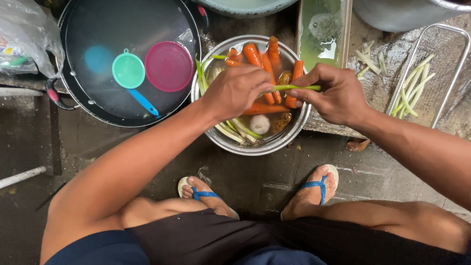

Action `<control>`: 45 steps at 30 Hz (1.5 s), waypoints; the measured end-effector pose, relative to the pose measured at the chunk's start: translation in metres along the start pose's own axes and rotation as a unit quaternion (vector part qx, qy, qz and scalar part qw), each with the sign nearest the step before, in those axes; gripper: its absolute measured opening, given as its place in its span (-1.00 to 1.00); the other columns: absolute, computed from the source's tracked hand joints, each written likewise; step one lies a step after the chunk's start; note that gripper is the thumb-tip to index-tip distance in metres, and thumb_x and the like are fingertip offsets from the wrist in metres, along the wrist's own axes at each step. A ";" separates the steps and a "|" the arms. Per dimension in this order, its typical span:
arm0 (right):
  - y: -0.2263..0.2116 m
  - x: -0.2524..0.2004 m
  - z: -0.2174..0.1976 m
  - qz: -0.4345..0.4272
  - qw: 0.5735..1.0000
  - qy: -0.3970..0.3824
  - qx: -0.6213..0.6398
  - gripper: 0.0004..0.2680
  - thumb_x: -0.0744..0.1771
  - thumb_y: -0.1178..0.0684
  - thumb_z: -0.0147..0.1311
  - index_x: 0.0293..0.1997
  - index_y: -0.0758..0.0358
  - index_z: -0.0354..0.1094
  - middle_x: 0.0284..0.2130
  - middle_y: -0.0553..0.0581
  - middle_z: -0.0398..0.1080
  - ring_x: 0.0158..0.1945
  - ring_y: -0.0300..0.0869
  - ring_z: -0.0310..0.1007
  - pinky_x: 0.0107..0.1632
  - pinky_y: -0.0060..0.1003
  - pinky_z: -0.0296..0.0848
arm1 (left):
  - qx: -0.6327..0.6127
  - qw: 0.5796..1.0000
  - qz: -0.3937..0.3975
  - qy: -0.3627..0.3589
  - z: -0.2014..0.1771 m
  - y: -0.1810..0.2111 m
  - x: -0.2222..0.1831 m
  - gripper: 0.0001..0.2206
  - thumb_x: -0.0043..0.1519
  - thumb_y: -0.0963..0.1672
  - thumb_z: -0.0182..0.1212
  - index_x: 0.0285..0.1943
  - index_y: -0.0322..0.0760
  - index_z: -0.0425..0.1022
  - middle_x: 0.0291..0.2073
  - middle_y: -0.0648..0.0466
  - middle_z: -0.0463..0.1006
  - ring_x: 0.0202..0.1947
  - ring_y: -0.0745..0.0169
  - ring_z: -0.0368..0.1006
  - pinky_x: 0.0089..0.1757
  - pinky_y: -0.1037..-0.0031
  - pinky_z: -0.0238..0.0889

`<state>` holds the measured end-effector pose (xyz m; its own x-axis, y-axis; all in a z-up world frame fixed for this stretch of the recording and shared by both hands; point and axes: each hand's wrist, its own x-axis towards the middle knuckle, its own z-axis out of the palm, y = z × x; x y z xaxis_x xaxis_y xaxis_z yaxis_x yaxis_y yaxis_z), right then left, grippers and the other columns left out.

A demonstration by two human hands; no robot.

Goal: Cleaning and peeling carrots and green onions in a bowl of water at floor level.

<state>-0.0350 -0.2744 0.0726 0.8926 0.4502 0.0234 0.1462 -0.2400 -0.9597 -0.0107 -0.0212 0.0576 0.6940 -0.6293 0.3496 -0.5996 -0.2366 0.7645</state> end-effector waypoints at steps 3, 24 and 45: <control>-0.007 0.000 -0.006 -0.010 0.999 0.015 0.038 -0.93 0.29 0.42 0.16 -0.26 0.58 0.34 -0.35 0.53 0.47 -0.43 -0.07 0.53 -0.39 -0.33 0.49 | 0.044 0.998 -0.009 -0.039 0.002 -0.024 -0.013 -0.87 0.35 -0.17 0.06 -0.15 -0.32 0.51 -0.45 -0.04 0.52 -0.36 -0.09 0.53 -0.28 0.31 0.41; 0.015 -0.013 -0.094 0.058 0.991 0.119 0.021 -0.82 0.52 0.47 0.06 -0.12 0.46 0.13 -0.19 0.40 0.41 -0.20 -0.05 0.55 -0.26 -0.48 0.57 | 0.280 0.917 -0.166 -0.230 -0.011 -0.083 -0.055 -0.79 0.00 -0.40 -0.10 -0.36 -0.36 0.32 -0.47 -0.10 0.43 -0.43 -0.20 0.41 -0.51 0.02 0.29; 0.040 -0.053 -0.193 0.015 0.997 0.073 0.033 -0.87 0.37 0.05 0.08 -0.19 0.29 0.29 -0.28 0.22 0.38 -0.22 -0.13 0.43 -0.03 -0.36 0.44 | -0.084 0.986 0.010 -0.144 -0.012 0.056 0.030 -0.94 0.27 -0.22 0.14 -0.28 -0.28 0.41 -0.47 0.07 0.48 -0.51 0.21 0.36 -0.37 0.40 0.16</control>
<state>0.0055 -0.4738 0.0867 0.9491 0.3135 0.0308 0.0952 -0.1921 -0.9767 -0.0183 -0.0444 0.1179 0.5263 -0.8224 0.2163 -0.5211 -0.1109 0.8463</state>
